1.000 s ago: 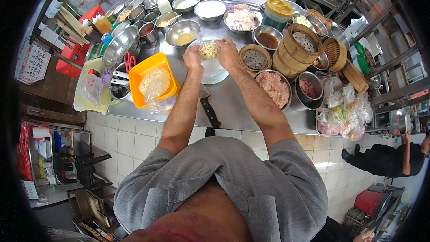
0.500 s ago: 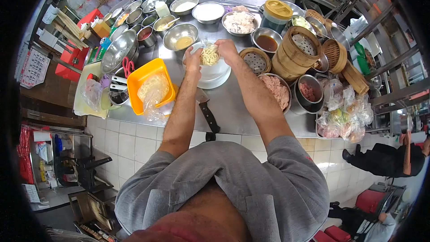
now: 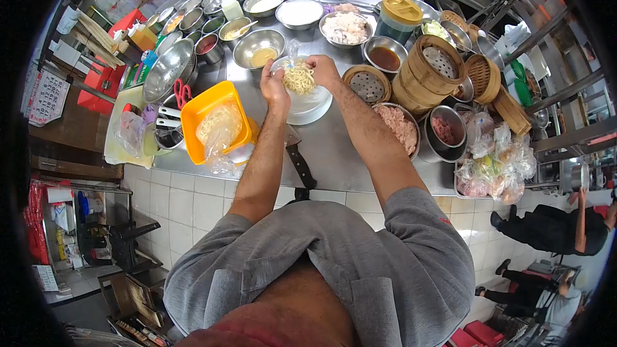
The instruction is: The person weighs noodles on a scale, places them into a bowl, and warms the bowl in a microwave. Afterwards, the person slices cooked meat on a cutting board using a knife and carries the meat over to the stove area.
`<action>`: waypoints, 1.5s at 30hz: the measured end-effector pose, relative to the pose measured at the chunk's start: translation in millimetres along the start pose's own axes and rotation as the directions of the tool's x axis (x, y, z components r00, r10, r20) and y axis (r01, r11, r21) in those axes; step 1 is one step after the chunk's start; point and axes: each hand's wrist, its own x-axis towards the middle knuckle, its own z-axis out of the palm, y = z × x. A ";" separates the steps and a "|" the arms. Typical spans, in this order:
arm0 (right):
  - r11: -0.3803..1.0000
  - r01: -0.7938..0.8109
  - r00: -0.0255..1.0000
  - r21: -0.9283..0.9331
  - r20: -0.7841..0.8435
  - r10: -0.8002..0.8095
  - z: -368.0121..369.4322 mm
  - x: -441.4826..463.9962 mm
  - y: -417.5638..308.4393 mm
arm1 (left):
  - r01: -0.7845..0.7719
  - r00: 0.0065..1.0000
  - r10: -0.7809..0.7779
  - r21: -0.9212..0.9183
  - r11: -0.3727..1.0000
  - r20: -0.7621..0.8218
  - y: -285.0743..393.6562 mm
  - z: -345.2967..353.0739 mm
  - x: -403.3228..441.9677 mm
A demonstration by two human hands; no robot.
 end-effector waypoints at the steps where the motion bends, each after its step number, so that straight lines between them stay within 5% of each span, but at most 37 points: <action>1: 1.000 -0.002 1.000 0.000 0.001 0.002 2.3 0.0 2.7 | 0.009 1.000 -0.008 -0.035 0.999 0.024 -1.9 -0.4 2.2; 6: 0.991 -0.021 0.992 0.130 -0.120 0.037 5.2 6.4 10.2 | 0.099 0.972 -0.106 0.041 0.994 0.209 -11.3 -9.3 13.4; 8: 0.982 -0.090 0.994 0.168 -0.046 0.100 -0.1 16.1 8.2 | 0.131 0.964 -0.144 0.072 0.989 0.224 -13.5 -14.2 14.5; 9: 0.967 -0.163 0.987 0.198 0.026 0.161 -3.8 17.9 4.7 | -0.156 0.972 0.076 0.365 0.918 0.224 -16.3 -17.9 15.6; 10: 0.966 -0.168 0.986 0.198 0.027 0.166 -7.1 16.2 -1.2 | -0.400 0.916 0.276 0.607 0.687 0.291 -18.3 -20.6 15.2; 13: 0.947 -0.238 0.971 0.213 0.076 0.227 -7.4 17.3 -2.4 | -0.396 0.900 0.383 0.753 0.525 0.206 -16.3 -22.2 19.6; 15: 0.950 -0.040 0.991 0.311 -0.109 0.078 -2.8 22.5 2.9 | -0.352 0.930 0.309 0.718 0.600 0.198 3.4 -15.6 19.7; 16: 0.897 -0.001 0.990 0.442 -0.127 0.064 -4.6 20.0 -6.3 | -0.325 0.938 0.315 0.693 0.644 0.147 21.5 -2.9 10.1; 21: 0.897 0.089 0.990 0.434 -0.134 -0.033 -19.0 16.4 -54.8 | -0.148 0.986 0.164 0.485 0.862 0.009 12.8 -1.8 22.1; 23: 0.948 0.157 0.959 0.278 -0.273 -0.079 -26.0 9.6 -69.6 | -0.001 0.993 0.003 0.019 1.000 -0.116 41.0 17.4 -2.2; 24: 0.994 0.069 0.961 0.088 -0.275 -0.043 -26.4 7.5 -59.4 | 0.001 0.993 0.002 0.023 1.000 -0.119 48.4 22.6 -8.0; 25: 0.993 0.073 0.961 0.090 -0.272 -0.046 -24.0 0.8 -50.5 | -0.060 0.990 0.058 -0.009 0.998 -0.126 55.7 28.2 -11.1; 27: 0.891 -0.011 0.990 -0.453 0.122 0.074 -10.1 -12.7 -32.2 | -0.132 0.981 0.125 -0.042 0.990 -0.147 69.8 39.7 -20.5; 31: 0.822 0.200 0.945 -0.533 0.327 -0.019 44.6 -13.5 -5.7 | -0.106 0.994 0.097 -0.184 0.977 -0.057 89.5 56.2 -58.0; 33: 0.976 0.079 0.986 -0.205 0.157 -0.047 33.5 -15.6 -36.0 | 0.013 0.997 0.004 -0.230 0.973 0.075 109.9 57.0 -78.9; 34: 0.976 0.098 0.981 -0.196 0.183 -0.062 30.4 -11.3 -27.4 | -0.008 0.999 0.020 -0.229 0.973 0.049 122.0 55.3 -85.9; 36: 0.748 0.348 0.937 -0.565 0.171 -0.306 27.1 0.3 -2.2 | -0.020 0.989 0.063 -0.301 0.953 0.132 144.1 53.2 -100.3; 38: 0.605 0.106 0.990 -0.789 0.142 0.011 -1.3 -53.1 -73.4 | -0.040 0.984 0.095 -0.330 0.943 0.152 165.6 49.0 -113.5; 41: 0.535 0.160 0.928 -0.830 0.311 0.205 -4.4 -52.1 -45.6 | -0.084 0.964 0.171 -0.378 0.922 0.203 195.9 38.2 -126.9; 45: 0.638 0.086 0.962 -0.765 0.230 0.147 -4.2 -25.0 -33.8 | -0.249 0.938 0.321 -0.393 0.885 0.128 241.4 0.1 -134.5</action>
